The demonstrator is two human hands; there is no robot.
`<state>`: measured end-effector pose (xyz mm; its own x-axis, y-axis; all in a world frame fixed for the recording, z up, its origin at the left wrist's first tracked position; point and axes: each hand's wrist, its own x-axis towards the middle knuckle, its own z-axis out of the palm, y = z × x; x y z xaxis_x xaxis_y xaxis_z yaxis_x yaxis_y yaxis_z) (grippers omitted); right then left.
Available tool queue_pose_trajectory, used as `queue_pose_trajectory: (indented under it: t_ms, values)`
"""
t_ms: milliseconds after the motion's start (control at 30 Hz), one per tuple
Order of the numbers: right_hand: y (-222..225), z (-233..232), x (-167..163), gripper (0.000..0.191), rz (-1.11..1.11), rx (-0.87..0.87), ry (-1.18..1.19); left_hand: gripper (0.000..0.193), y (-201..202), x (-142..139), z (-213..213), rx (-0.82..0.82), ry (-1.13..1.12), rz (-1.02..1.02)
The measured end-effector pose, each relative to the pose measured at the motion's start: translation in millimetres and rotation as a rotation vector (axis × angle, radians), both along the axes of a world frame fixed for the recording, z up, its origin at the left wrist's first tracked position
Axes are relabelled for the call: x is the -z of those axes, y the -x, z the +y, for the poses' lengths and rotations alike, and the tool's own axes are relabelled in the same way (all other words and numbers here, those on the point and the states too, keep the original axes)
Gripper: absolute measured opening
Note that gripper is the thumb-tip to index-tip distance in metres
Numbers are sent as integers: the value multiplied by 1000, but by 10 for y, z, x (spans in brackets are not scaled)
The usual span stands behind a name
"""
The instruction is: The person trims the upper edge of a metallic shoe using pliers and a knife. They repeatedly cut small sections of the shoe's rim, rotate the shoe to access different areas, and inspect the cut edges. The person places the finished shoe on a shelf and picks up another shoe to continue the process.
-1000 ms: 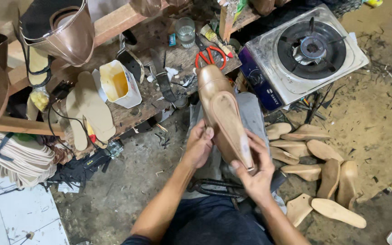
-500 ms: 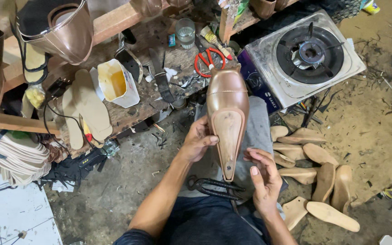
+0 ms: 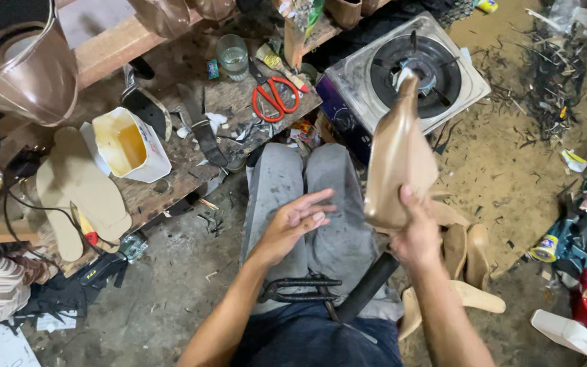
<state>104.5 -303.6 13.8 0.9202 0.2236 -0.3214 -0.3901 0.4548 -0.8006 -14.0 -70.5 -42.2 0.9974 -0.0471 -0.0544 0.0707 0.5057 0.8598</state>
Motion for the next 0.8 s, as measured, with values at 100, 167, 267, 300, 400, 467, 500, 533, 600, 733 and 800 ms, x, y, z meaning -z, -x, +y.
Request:
queue_pose_trajectory:
  t_ms: [100, 167, 267, 300, 400, 467, 500, 533, 600, 733, 800]
  values:
    - [-966, -248, -219, 56, -42, 18, 310, 47, 96, 215, 73, -46, 42, 35]
    - [-1500, -347, -360, 54, -407, -58, 599, 45, 169, 339, 62, -39, 49, 10]
    - [-2030, -350, -533, 64, -861, -71, 1519, 43, 172, 443, 22, -72, 97, -16]
    - [-2148, -318, -582, 64, -975, -114, 1662, 42, 146, 454, 17, -89, 115, -23]
    - [-2392, -206, -733, 54, -1386, -244, 2136, 41, 90, 432, -3, -68, 137, -32]
    - [-2495, -131, -818, 47, -1666, -339, 2415, 41, 83, 391, -12, -69, 138, -21]
    - [-2532, -106, -855, 45, -1795, -387, 2530, 40, 85, 368, -11, -70, 137, -18]
    - [-2558, -84, -880, 43, -1926, -441, 2640, 40, 92, 345, -7, -73, 138, -28]
    - [-2567, -52, -904, 48, -2049, -463, 2706, 40, 120, 303, 4, -81, 141, -45]
    - [-2510, 34, -921, 41, -2025, -632, 2882, 41, 156, 246, 40, -103, 126, 24]
    - [-2496, 108, -974, 32, -1863, -561, 2835, 41, 171, 233, 55, -108, 120, 21]
